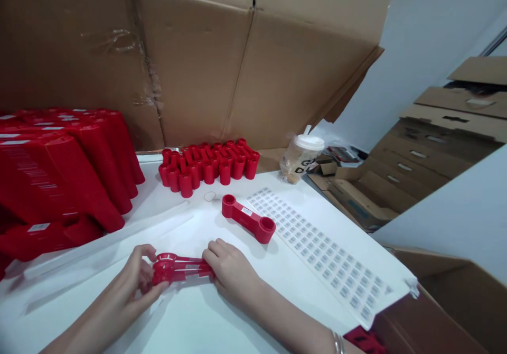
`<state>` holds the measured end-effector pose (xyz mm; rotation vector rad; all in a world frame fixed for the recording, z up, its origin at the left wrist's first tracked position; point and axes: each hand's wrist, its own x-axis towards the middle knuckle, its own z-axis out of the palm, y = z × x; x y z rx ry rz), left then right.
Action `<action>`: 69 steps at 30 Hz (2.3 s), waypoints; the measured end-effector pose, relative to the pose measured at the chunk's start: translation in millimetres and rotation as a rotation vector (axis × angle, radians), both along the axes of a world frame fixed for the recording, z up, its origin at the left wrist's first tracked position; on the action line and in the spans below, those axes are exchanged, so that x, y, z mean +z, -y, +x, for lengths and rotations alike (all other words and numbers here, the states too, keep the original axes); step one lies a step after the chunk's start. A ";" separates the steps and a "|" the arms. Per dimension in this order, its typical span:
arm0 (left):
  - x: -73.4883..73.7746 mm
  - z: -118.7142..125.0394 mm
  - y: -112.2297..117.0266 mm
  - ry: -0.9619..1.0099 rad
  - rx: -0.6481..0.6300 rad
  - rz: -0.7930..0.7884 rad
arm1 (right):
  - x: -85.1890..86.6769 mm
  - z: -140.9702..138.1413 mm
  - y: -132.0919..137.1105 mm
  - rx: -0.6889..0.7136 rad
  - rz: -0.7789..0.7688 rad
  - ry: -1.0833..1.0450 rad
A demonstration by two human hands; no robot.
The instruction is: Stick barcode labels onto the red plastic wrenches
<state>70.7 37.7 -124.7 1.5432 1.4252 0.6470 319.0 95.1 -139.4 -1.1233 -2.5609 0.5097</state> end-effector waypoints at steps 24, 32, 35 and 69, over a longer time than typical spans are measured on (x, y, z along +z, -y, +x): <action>-20.3 -10.2 -14.5 0.178 0.104 0.095 | -8.3 -0.5 8.3 -0.111 0.082 0.034; -22.6 -9.6 -13.5 0.131 0.127 0.217 | -9.4 0.9 7.3 -0.126 0.064 -0.003; -26.7 -9.7 -11.7 0.121 0.187 0.264 | -9.3 1.5 7.1 -0.131 0.061 -0.016; -37.6 -5.9 -6.9 0.078 0.136 0.146 | -9.9 1.7 8.0 -0.162 0.039 -0.045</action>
